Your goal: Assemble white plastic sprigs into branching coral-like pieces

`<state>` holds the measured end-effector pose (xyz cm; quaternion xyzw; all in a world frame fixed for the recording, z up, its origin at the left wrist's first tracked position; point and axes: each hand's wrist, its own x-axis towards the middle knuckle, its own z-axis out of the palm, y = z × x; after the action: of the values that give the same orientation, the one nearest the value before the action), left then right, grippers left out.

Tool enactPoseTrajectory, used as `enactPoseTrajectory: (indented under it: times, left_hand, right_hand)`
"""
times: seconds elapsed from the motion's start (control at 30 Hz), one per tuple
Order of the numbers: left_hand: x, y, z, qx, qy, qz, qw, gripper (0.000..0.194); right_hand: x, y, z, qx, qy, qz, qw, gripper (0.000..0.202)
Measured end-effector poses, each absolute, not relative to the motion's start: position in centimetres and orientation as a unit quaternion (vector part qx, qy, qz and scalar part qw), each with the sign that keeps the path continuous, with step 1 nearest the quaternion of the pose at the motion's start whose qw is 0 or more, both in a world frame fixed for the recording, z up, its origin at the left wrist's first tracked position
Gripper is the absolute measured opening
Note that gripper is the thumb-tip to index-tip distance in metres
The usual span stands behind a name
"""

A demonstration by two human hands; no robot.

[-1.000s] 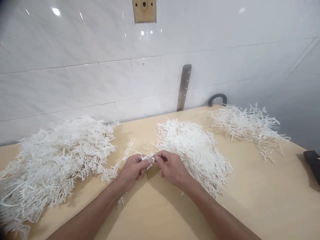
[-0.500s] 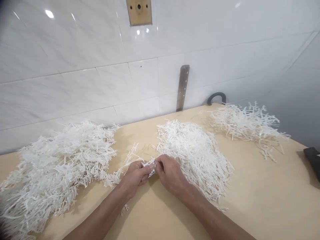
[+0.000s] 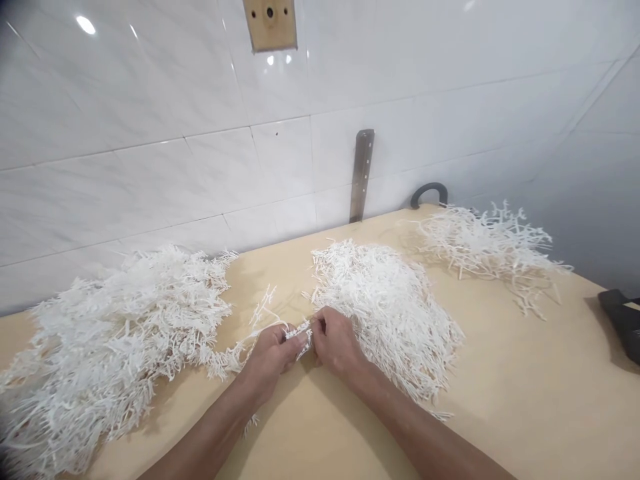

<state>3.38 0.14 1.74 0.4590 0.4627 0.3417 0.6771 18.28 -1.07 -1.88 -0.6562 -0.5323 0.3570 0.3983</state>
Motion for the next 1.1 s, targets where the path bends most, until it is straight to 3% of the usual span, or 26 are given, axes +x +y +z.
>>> enactPoseTrajectory:
  times: [0.27, 0.53, 1.1]
  left_hand:
    - [3.4, 0.7, 0.9, 0.462, 0.439, 0.378, 0.672, 0.047]
    - [3.3, 1.0, 1.2, 0.418, 0.443, 0.366, 0.703, 0.041]
    - [3.2, 0.9, 1.3, 0.445, 0.426, 0.353, 0.704, 0.043]
  right_hand:
    - [19.1, -1.4, -2.5, -0.555, -0.477, 0.456, 0.506, 0.017]
    - [19.7, -1.7, -2.5, -0.522, -0.461, 0.480, 0.533, 0.015]
    - [20.5, -1.5, -2.0, -0.496, -0.540, 0.487, 0.475, 0.030]
